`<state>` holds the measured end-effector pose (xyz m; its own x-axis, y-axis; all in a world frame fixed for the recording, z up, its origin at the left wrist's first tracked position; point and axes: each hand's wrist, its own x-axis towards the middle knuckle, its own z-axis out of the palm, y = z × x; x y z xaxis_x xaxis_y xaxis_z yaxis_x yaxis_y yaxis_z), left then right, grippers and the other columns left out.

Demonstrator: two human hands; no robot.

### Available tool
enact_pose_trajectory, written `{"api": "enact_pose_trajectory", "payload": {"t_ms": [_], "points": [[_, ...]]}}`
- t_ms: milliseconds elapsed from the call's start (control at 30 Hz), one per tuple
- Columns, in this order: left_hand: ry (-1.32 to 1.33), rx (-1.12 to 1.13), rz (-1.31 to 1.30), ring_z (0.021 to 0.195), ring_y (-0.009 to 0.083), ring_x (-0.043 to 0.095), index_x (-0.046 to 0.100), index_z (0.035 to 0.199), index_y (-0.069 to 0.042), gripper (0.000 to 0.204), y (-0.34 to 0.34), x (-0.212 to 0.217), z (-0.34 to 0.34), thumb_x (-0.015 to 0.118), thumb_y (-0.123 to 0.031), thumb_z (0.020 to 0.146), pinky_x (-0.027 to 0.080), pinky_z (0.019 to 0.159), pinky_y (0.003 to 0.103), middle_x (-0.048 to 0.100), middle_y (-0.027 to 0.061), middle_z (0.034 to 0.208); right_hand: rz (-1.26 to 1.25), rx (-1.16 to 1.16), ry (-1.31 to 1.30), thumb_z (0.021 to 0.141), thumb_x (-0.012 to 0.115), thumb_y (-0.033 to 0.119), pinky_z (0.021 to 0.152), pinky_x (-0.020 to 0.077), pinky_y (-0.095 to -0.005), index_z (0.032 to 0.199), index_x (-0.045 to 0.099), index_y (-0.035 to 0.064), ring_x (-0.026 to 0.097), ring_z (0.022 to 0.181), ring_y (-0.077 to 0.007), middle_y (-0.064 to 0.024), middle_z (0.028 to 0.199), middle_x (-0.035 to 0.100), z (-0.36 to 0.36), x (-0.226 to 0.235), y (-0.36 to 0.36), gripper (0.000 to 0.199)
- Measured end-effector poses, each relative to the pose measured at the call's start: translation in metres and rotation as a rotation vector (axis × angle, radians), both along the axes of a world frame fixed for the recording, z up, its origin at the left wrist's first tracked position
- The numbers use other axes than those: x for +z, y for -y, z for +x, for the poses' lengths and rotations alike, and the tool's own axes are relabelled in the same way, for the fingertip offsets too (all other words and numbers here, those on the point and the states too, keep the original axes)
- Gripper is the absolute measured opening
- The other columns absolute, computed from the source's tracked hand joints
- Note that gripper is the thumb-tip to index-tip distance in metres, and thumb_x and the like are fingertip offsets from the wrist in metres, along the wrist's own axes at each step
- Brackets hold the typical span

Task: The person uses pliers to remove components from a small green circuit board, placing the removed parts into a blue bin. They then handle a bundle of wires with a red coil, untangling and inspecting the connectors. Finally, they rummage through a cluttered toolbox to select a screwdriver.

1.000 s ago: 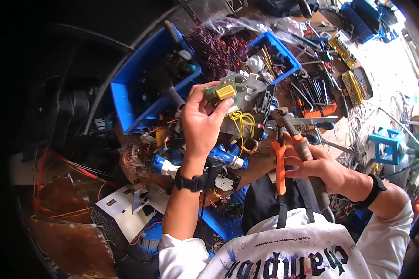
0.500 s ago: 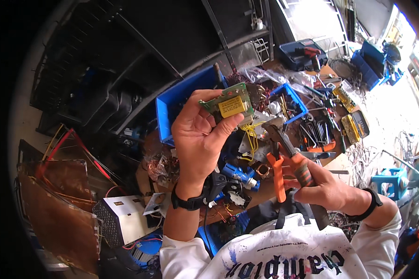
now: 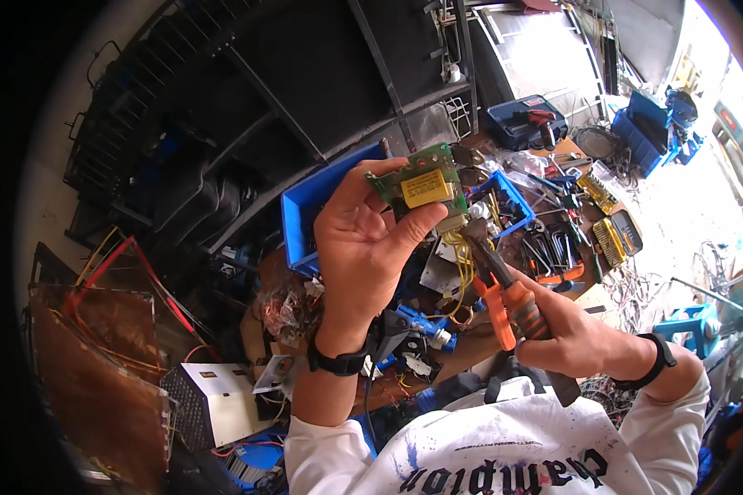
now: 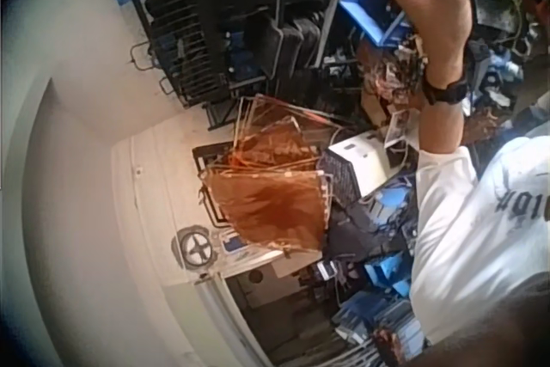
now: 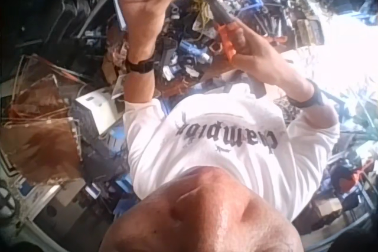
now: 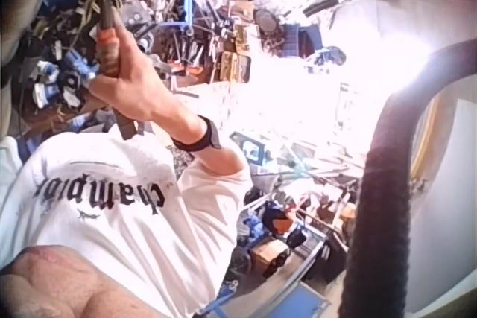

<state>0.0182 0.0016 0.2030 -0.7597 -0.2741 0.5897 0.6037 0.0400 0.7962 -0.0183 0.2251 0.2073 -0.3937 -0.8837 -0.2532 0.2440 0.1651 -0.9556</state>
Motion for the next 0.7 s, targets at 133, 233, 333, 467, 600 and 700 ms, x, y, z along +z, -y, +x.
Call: {"api": "enact_pose_trajectory", "payload": {"t_ms": [133, 233, 333, 467, 600, 700], "points": [[-0.003, -0.001, -0.009, 0.098, 0.0158, 0.063, 0.056, 0.110, 0.001, 0.037, -0.004, 0.005, -0.002, 0.070, 0.011, 0.077, 0.052, 0.088, 0.028, 0.065, 0.0097, 0.103, 0.001, 0.010, -0.028, 0.072, 0.051, -0.003, 0.063, 0.0363, -0.0179, 0.142, 0.026, 0.0015, 0.045, 0.071, -0.0030, 0.0034, 0.090, 0.047, 0.000, -0.007, -0.001, 0.074], [-0.001, 0.007, -0.013, 0.098, 0.0156, 0.063, 0.056, 0.110, 0.001, 0.037, -0.005, 0.005, -0.002, 0.070, 0.010, 0.078, 0.052, 0.088, 0.028, 0.065, 0.0101, 0.103, 0.035, 0.002, 0.008, 0.072, 0.051, -0.004, 0.061, 0.0363, -0.0176, 0.140, 0.028, 0.0021, 0.045, 0.070, -0.0028, 0.0040, 0.089, 0.046, 0.002, -0.002, -0.001, 0.072], [0.004, 0.010, -0.004, 0.098, 0.0155, 0.063, 0.056, 0.110, 0.001, 0.036, -0.006, 0.004, -0.002, 0.070, 0.010, 0.078, 0.051, 0.087, 0.028, 0.065, 0.0104, 0.104, -0.003, -0.008, 0.128, 0.072, 0.050, -0.005, 0.060, 0.0368, -0.0181, 0.138, 0.030, 0.0021, 0.045, 0.069, -0.0029, 0.0041, 0.090, 0.047, 0.003, 0.006, 0.002, 0.069], [-0.003, 0.019, -0.004, 0.098, 0.0153, 0.063, 0.056, 0.110, 0.002, 0.036, -0.007, 0.004, -0.002, 0.070, 0.009, 0.078, 0.051, 0.087, 0.027, 0.065, 0.0107, 0.104, 0.001, -0.011, 0.109, 0.074, 0.049, -0.007, 0.059, 0.0375, -0.0187, 0.135, 0.032, 0.0015, 0.046, 0.070, -0.0030, 0.0036, 0.090, 0.047, 0.004, 0.003, 0.002, 0.065], [0.011, 0.033, 0.000, 0.098, 0.0148, 0.063, 0.056, 0.110, 0.002, 0.036, -0.009, 0.003, -0.002, 0.070, 0.008, 0.078, 0.050, 0.088, 0.026, 0.065, 0.0106, 0.104, 0.020, 0.011, 0.060, 0.075, 0.049, -0.007, 0.062, 0.0404, -0.0211, 0.132, 0.034, 0.0009, 0.050, 0.073, -0.0043, 0.0008, 0.090, 0.050, 0.001, -0.013, -0.002, 0.059], [0.030, 0.046, 0.010, 0.097, 0.0145, 0.063, 0.056, 0.110, 0.002, 0.035, -0.009, 0.006, -0.001, 0.070, 0.008, 0.078, 0.050, 0.088, 0.026, 0.066, 0.0106, 0.104, -0.013, -0.089, -0.011, 0.076, 0.050, -0.006, 0.069, 0.0431, -0.0231, 0.123, 0.039, 0.0005, 0.053, 0.077, -0.0063, -0.0021, 0.089, 0.053, 0.003, -0.018, 0.000, 0.049]]}}
